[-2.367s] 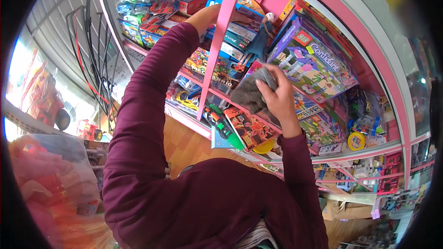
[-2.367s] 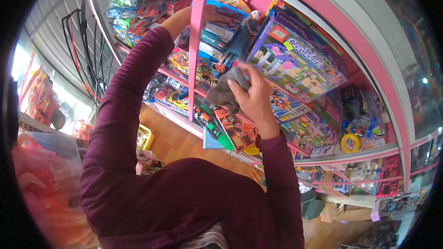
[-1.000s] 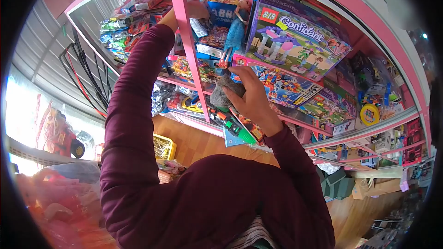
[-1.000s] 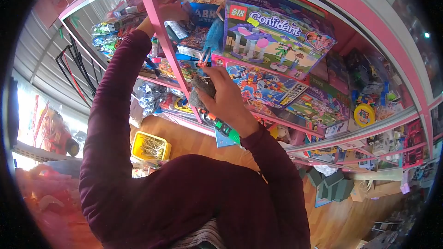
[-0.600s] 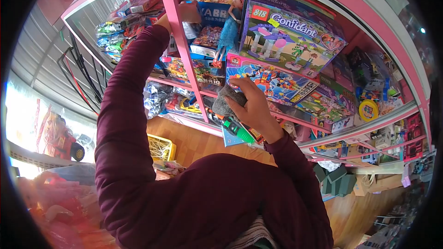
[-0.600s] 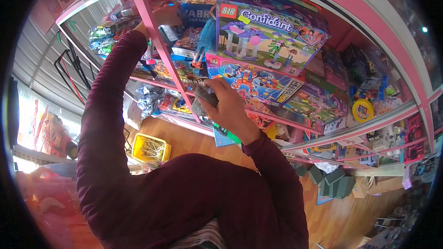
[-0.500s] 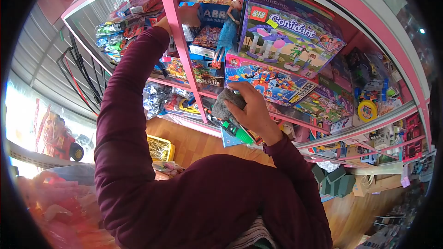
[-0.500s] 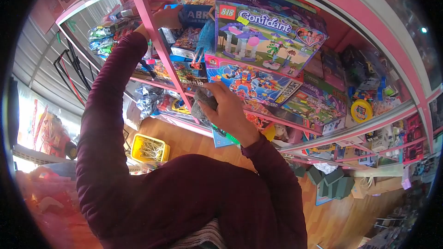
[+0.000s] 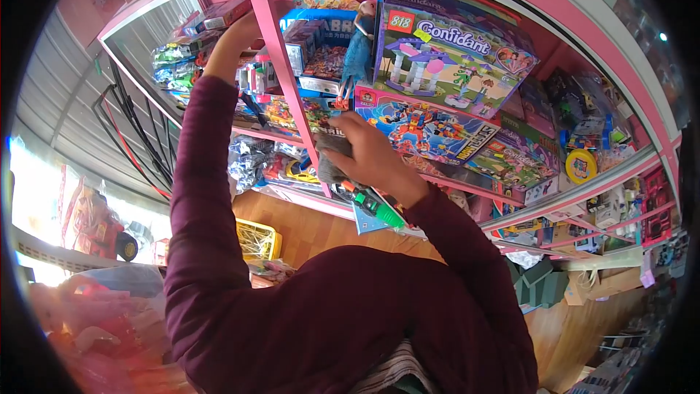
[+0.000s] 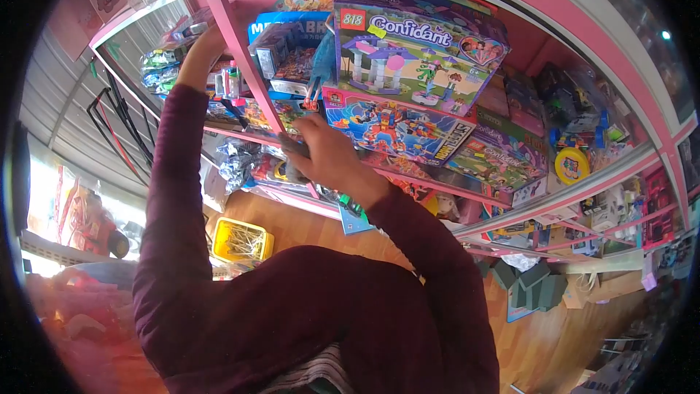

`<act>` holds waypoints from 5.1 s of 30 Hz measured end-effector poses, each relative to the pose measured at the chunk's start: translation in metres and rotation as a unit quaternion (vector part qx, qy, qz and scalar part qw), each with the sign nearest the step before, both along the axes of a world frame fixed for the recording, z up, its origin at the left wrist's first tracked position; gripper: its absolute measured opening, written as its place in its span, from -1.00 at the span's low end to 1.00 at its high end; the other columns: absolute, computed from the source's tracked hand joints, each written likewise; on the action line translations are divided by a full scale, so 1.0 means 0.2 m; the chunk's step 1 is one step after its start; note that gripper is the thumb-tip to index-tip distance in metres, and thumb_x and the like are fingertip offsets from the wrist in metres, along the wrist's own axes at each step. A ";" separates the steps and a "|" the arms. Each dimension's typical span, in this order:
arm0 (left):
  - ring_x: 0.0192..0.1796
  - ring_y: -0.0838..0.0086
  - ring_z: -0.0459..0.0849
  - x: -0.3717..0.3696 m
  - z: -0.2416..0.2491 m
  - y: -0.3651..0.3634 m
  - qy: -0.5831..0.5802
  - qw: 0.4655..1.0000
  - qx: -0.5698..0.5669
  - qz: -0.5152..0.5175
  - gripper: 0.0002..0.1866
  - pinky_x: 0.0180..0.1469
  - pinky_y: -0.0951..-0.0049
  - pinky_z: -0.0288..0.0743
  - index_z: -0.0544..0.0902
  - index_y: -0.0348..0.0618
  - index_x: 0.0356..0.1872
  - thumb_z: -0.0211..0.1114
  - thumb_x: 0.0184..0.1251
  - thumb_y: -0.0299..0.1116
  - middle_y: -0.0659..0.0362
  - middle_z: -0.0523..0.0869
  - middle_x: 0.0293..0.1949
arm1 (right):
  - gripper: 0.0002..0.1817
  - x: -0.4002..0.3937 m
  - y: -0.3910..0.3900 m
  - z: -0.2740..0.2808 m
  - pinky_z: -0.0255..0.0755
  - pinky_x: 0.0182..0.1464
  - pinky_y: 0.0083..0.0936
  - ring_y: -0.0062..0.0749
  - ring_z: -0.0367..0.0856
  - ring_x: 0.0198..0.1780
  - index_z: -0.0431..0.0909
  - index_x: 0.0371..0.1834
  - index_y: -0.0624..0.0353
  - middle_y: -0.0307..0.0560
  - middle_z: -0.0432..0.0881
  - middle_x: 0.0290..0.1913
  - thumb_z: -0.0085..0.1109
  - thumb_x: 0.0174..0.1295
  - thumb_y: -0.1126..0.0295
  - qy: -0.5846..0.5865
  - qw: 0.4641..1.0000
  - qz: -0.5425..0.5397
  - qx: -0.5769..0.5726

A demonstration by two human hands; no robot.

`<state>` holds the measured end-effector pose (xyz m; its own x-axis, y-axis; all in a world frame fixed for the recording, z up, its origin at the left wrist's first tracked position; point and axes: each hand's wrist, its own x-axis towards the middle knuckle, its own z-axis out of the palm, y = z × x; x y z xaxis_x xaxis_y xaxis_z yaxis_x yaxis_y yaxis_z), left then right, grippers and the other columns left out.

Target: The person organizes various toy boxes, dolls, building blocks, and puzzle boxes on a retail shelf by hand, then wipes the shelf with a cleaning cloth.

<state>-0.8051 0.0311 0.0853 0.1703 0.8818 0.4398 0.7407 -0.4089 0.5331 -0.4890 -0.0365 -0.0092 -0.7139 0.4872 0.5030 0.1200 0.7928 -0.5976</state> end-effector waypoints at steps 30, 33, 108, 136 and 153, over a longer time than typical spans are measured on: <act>-0.32 0.46 0.60 1.36 -0.30 -0.78 -0.343 0.921 0.030 -0.180 -0.83 -0.26 0.54 0.47 0.53 -0.39 -0.26 0.08 0.23 -0.48 0.07 0.61 -0.34 | -0.76 0.73 -0.12 -0.19 0.38 -0.25 -0.52 -0.47 0.54 -0.32 0.50 -0.23 0.23 -0.10 0.55 -0.39 0.19 0.07 0.36 0.132 0.971 -0.084 -0.183; -0.32 0.47 0.60 1.59 -0.28 -0.67 -0.337 0.900 -0.048 -0.273 -0.85 -0.26 0.53 0.47 0.54 -0.37 -0.26 0.07 0.22 -0.51 0.08 0.61 -0.33 | -0.75 1.07 -0.18 -0.27 0.39 -0.21 -0.56 -0.57 0.53 -0.29 0.50 -0.17 0.30 -0.17 0.58 -0.35 0.14 0.12 0.39 0.120 0.927 -0.222 -0.277; -0.07 0.27 0.57 2.51 0.01 0.36 -0.689 0.702 0.126 -0.133 -0.64 -0.02 0.28 0.48 0.40 -0.37 -0.05 0.04 0.35 -0.22 0.01 0.55 -0.08 | -0.74 3.25 -0.18 -0.43 0.53 -0.16 -0.41 -0.28 0.59 -0.18 0.47 -0.16 0.34 0.00 0.56 -0.17 0.08 0.19 0.36 0.523 0.626 -0.458 -0.353; -0.38 0.54 0.63 2.43 -0.67 -0.77 -0.752 0.654 -0.079 0.001 -0.74 -0.35 0.57 0.52 0.55 -0.30 -0.23 0.12 0.29 -0.26 0.15 0.65 -0.32 | -0.67 1.54 -0.38 -0.07 0.38 0.02 -0.31 -0.01 0.45 0.02 0.50 -0.14 0.36 0.12 0.49 0.00 0.10 -0.06 0.59 0.012 0.990 -0.025 0.135; -0.22 0.43 0.62 2.33 -0.93 -0.88 -0.739 0.658 -0.144 -0.006 -0.61 -0.16 0.45 0.52 0.50 -0.36 -0.09 0.06 0.24 -0.20 0.09 0.61 -0.19 | -0.71 2.00 -0.29 0.02 0.45 -0.17 -0.52 -0.42 0.57 -0.24 0.45 -0.06 0.25 -0.14 0.58 -0.19 -0.05 0.24 0.31 0.436 0.730 -0.179 -0.494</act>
